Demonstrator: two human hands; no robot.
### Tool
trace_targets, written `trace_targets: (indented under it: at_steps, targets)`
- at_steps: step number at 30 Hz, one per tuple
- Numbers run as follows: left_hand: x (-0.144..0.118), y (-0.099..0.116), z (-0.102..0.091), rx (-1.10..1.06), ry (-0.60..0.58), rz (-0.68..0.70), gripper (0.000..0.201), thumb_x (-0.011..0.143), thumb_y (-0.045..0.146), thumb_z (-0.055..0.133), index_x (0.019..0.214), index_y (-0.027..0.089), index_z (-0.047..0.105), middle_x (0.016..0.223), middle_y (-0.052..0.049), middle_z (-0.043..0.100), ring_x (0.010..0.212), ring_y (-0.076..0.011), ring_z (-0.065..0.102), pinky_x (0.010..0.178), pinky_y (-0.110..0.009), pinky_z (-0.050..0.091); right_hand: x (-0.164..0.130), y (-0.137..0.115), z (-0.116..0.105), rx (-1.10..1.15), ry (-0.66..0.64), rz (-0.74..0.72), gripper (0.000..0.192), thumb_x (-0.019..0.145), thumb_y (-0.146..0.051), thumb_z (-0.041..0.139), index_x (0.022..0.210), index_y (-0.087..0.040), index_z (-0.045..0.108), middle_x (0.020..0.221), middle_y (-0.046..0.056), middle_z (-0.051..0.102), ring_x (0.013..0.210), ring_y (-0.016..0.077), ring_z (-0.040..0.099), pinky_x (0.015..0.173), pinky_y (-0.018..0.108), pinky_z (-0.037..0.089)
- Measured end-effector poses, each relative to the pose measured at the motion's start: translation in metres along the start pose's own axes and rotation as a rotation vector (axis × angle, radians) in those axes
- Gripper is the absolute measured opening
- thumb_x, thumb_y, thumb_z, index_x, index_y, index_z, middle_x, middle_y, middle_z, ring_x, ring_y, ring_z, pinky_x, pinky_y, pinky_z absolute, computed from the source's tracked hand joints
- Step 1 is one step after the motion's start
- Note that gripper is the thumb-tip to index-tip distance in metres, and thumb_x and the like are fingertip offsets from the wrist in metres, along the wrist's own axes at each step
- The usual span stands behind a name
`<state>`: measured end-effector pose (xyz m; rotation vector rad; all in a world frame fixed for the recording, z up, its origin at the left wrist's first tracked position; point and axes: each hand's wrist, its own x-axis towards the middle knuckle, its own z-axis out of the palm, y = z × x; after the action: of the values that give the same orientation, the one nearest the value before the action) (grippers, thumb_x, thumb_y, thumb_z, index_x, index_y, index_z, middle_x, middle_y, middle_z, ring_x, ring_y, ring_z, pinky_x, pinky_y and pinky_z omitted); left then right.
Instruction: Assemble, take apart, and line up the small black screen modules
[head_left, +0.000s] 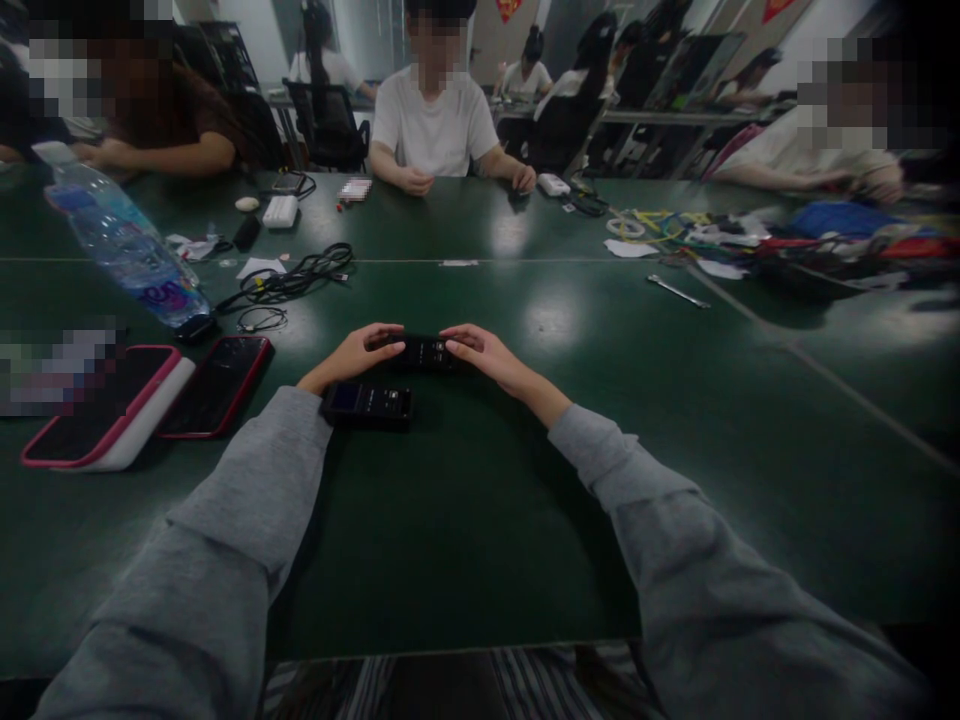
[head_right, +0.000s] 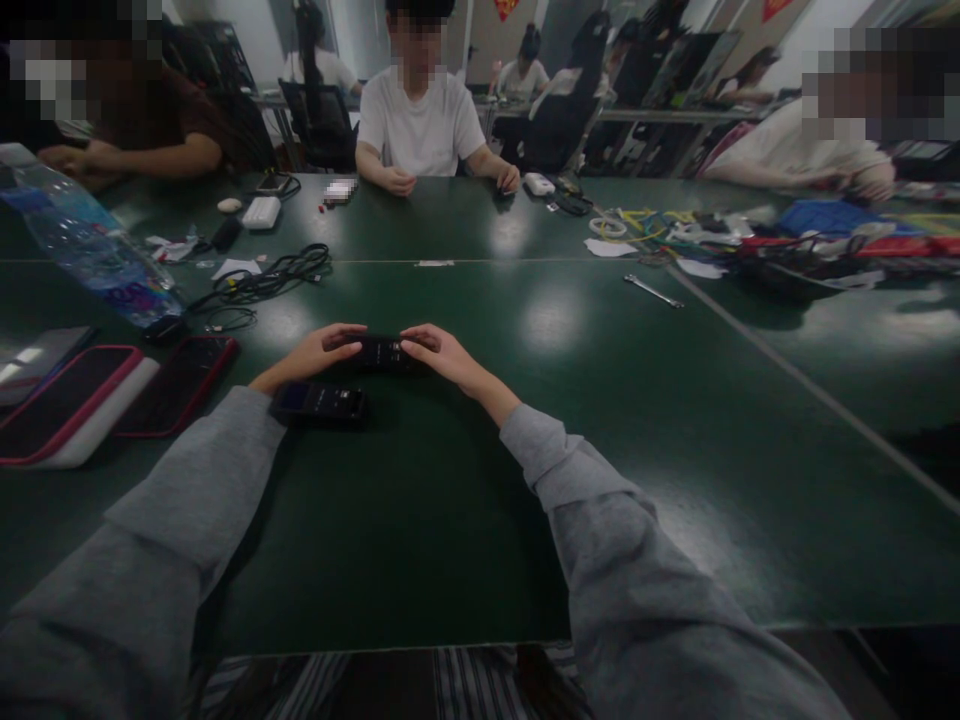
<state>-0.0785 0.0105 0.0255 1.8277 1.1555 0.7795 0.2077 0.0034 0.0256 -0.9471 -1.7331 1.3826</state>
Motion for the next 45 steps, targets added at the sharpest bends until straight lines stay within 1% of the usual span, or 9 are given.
trace_targets:
  at_steps: [6,12,16,21,26,30,34,37,45]
  targets:
    - [-0.001,0.006,0.001,-0.001,0.006,-0.013,0.064,0.083,0.054,0.071,0.134,0.017,0.059,0.139,-0.015,0.062,0.125,-0.0302,0.061,0.108,-0.051,0.046,0.001,0.003,0.001,0.022,-0.006,-0.033,0.046,0.084,-0.050,0.077,0.120,-0.024,0.064,0.125,0.007,0.067,0.118,0.0245,0.063,0.107,0.049,0.048]
    - [-0.002,0.005,0.000,-0.008,0.016,0.002,0.065,0.080,0.051,0.075,0.134,0.018,0.058,0.138,-0.014,0.063,0.124,-0.0300,0.061,0.109,-0.051,0.045,-0.001,0.000,0.003,0.006,0.006,-0.029,0.050,0.079,-0.045,0.082,0.120,-0.023,0.063,0.128,0.008,0.065,0.121,0.0258,0.061,0.109,0.051,0.046]
    - [-0.002,0.003,-0.001,-0.046,0.015,0.013,0.071,0.075,0.050,0.080,0.134,0.017,0.059,0.132,-0.015,0.065,0.119,-0.0299,0.064,0.105,-0.051,0.048,0.000,0.001,0.003,0.044,0.029,-0.016,0.054,0.077,-0.045,0.084,0.121,-0.023,0.062,0.126,0.009,0.066,0.123,0.0267,0.060,0.110,0.051,0.046]
    - [-0.002,0.000,-0.002,-0.048,-0.007,0.024,0.073,0.073,0.047,0.082,0.135,0.017,0.058,0.125,-0.015,0.067,0.111,-0.0279,0.066,0.098,-0.049,0.051,0.000,0.003,0.001,0.045,0.014,-0.005,0.056,0.077,-0.045,0.084,0.124,-0.024,0.062,0.130,0.009,0.065,0.125,0.0266,0.059,0.112,0.051,0.045]
    - [-0.002,-0.004,-0.005,-0.013,-0.025,0.041,0.070,0.074,0.045,0.081,0.135,0.019,0.059,0.122,-0.012,0.068,0.105,-0.0253,0.067,0.095,-0.047,0.052,0.001,0.007,-0.001,0.048,0.001,-0.009,0.053,0.079,-0.045,0.082,0.125,-0.025,0.062,0.132,0.007,0.064,0.128,0.0262,0.058,0.112,0.052,0.045]
    - [-0.003,0.001,-0.004,0.055,-0.013,0.029,0.065,0.078,0.051,0.076,0.133,0.019,0.061,0.123,-0.013,0.069,0.103,-0.0256,0.068,0.093,-0.047,0.053,0.002,0.007,0.000,0.069,-0.002,-0.013,0.051,0.080,-0.045,0.081,0.123,-0.024,0.063,0.130,0.008,0.065,0.124,0.0259,0.060,0.111,0.052,0.046]
    - [-0.003,0.004,0.000,0.047,0.012,0.067,0.066,0.081,0.056,0.071,0.132,0.015,0.060,0.130,-0.016,0.066,0.111,-0.0288,0.066,0.098,-0.049,0.052,0.002,0.004,0.002,0.087,0.016,-0.007,0.048,0.081,-0.045,0.080,0.120,-0.023,0.063,0.127,0.008,0.067,0.121,0.0256,0.062,0.111,0.051,0.046]
    - [-0.002,0.002,0.002,0.024,0.018,0.085,0.066,0.082,0.056,0.070,0.132,0.015,0.060,0.133,-0.017,0.065,0.118,-0.0298,0.064,0.104,-0.050,0.048,0.001,0.003,0.002,0.076,0.017,-0.005,0.046,0.082,-0.044,0.079,0.120,-0.023,0.063,0.126,0.008,0.067,0.120,0.0254,0.062,0.110,0.051,0.046]
    - [-0.001,0.000,0.002,0.047,0.026,0.074,0.067,0.083,0.058,0.068,0.133,0.015,0.059,0.131,-0.017,0.066,0.117,-0.0297,0.064,0.103,-0.051,0.049,0.000,0.000,0.003,0.065,0.026,0.010,0.047,0.082,-0.046,0.078,0.120,-0.023,0.063,0.126,0.008,0.067,0.120,0.0256,0.062,0.111,0.051,0.046]
